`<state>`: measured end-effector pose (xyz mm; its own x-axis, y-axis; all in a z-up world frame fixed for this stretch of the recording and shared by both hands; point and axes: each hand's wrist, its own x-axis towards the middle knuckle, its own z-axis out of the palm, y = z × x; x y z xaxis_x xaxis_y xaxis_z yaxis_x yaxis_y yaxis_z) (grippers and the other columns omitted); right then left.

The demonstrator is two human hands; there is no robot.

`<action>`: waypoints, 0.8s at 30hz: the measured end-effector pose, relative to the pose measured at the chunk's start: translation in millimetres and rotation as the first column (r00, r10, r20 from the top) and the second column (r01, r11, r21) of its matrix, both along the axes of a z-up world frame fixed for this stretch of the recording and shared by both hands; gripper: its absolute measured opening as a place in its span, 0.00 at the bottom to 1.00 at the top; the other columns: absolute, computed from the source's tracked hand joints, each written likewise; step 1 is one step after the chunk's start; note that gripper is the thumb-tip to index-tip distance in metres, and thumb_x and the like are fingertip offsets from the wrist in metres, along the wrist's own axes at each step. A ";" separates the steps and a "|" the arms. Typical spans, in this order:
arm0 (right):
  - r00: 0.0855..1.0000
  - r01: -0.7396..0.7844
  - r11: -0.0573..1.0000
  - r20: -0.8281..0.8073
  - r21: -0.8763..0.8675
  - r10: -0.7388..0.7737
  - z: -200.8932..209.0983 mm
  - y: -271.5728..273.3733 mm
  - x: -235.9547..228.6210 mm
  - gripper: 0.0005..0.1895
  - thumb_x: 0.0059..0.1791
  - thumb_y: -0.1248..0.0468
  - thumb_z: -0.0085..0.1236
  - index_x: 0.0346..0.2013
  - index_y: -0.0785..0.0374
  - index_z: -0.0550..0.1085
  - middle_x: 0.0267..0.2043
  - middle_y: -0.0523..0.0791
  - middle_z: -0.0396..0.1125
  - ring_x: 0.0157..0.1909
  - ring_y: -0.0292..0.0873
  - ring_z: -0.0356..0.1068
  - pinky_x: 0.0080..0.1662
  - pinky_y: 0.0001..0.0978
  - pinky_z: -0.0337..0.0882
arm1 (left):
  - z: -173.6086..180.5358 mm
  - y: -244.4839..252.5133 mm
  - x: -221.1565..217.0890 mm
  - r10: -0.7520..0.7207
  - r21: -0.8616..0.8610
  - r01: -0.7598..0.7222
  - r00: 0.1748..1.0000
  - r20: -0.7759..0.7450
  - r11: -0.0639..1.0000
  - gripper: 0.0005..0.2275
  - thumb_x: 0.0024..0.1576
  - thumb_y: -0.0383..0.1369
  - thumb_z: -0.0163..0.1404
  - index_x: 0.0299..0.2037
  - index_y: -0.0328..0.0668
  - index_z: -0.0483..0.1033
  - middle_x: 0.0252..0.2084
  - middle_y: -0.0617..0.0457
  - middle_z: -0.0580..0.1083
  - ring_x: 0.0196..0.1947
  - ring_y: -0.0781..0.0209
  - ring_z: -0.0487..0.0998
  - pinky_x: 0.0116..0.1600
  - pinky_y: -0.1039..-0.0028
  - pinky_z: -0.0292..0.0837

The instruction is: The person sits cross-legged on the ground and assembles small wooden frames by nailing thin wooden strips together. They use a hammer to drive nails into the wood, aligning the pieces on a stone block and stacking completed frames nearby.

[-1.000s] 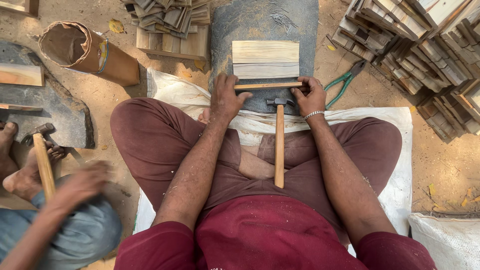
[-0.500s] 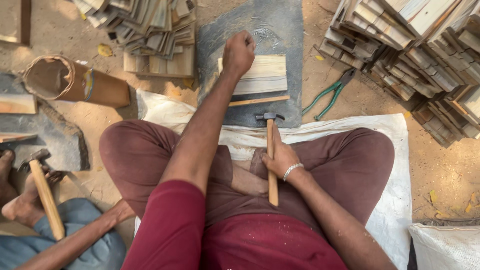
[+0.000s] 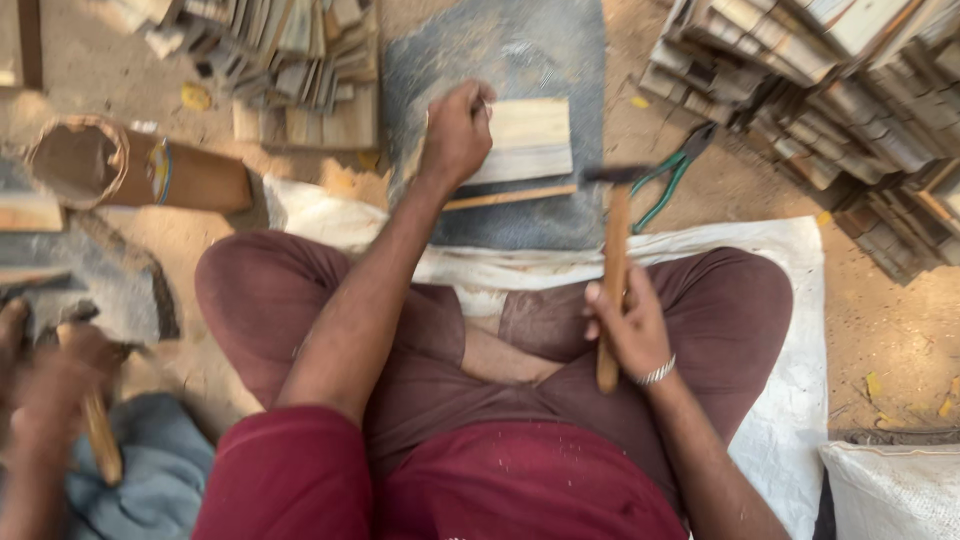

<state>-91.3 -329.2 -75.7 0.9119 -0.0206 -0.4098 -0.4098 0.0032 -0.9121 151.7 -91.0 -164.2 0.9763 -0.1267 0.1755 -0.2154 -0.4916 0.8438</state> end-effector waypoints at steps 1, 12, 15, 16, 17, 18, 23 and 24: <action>1.000 0.024 1.000 0.010 -0.001 -0.024 0.1 -0.1 5.0 0.28 0.53 0.61 0.54 0.66 0.64 0.60 0.26 0.39 0.63 0.21 0.31 0.63 0.24 0.23 0.66 | 7.2 6.2 -20.0 -0.006 -0.053 -0.001 0.991 -0.131 0.999 0.06 0.60 0.20 0.49 0.43 0.38 0.77 0.35 0.48 0.79 0.35 0.56 0.83 0.43 0.66 0.78; 0.990 0.025 0.999 0.142 -0.049 -0.017 -0.8 28.2 9.0 0.21 0.57 0.58 0.53 0.61 0.66 0.64 0.27 0.38 0.61 0.21 0.29 0.61 0.23 0.22 0.64 | -16.2 -0.3 -93.3 -0.093 -0.195 0.079 0.994 -0.064 0.978 0.01 0.57 0.22 0.54 0.36 0.35 0.74 0.36 0.50 0.74 0.37 0.59 0.77 0.44 0.68 0.74; 0.994 -0.026 0.996 0.099 -0.089 0.034 -6.5 34.5 7.5 0.21 0.57 0.57 0.53 0.60 0.66 0.65 0.26 0.38 0.61 0.20 0.29 0.60 0.22 0.22 0.63 | -22.5 -2.0 -99.5 -0.100 -0.108 0.097 0.995 -0.027 0.989 0.02 0.58 0.24 0.54 0.35 0.37 0.74 0.35 0.51 0.73 0.40 0.55 0.76 0.48 0.64 0.72; 0.994 -0.040 0.995 0.094 -0.095 0.049 -8.3 36.4 9.1 0.21 0.57 0.57 0.52 0.60 0.65 0.65 0.26 0.38 0.61 0.20 0.29 0.60 0.22 0.22 0.63 | -22.5 -2.2 -100.0 -0.108 -0.062 0.104 0.993 -0.054 0.993 0.02 0.59 0.24 0.54 0.35 0.38 0.74 0.35 0.51 0.73 0.41 0.54 0.75 0.49 0.64 0.71; 0.996 -0.042 0.989 0.075 -0.140 0.053 -9.7 37.6 11.0 0.20 0.57 0.57 0.52 0.59 0.66 0.65 0.26 0.38 0.61 0.19 0.29 0.61 0.21 0.22 0.63 | -22.3 -3.2 -100.0 -0.115 -0.017 0.114 0.990 -0.079 0.993 0.02 0.59 0.25 0.54 0.35 0.39 0.75 0.34 0.51 0.72 0.42 0.54 0.75 0.50 0.63 0.71; 0.997 -0.045 0.982 0.056 -0.185 0.056 -10.9 38.1 13.0 0.20 0.57 0.57 0.52 0.59 0.66 0.66 0.25 0.38 0.62 0.18 0.30 0.61 0.21 0.22 0.63 | -22.0 -4.0 -99.8 -0.111 -0.013 0.110 0.991 -0.070 0.994 0.02 0.59 0.25 0.54 0.35 0.39 0.74 0.34 0.51 0.72 0.42 0.55 0.75 0.50 0.63 0.70; 0.999 -0.045 0.967 0.010 -0.249 0.049 -14.3 34.2 14.1 0.20 0.57 0.57 0.52 0.57 0.66 0.66 0.24 0.39 0.61 0.17 0.31 0.61 0.20 0.23 0.63 | -25.1 -8.3 -101.7 -0.096 0.012 0.097 0.994 -0.051 0.995 0.02 0.60 0.25 0.52 0.35 0.40 0.74 0.35 0.52 0.72 0.42 0.56 0.74 0.50 0.62 0.70; 0.998 -0.049 0.965 0.025 -0.257 0.057 -14.3 33.2 14.8 0.19 0.57 0.56 0.51 0.57 0.66 0.66 0.24 0.39 0.60 0.17 0.30 0.61 0.20 0.23 0.63 | -25.8 -9.6 -100.6 -0.098 0.025 0.099 0.994 -0.055 0.995 0.02 0.60 0.25 0.52 0.35 0.41 0.74 0.35 0.52 0.72 0.42 0.57 0.74 0.50 0.63 0.71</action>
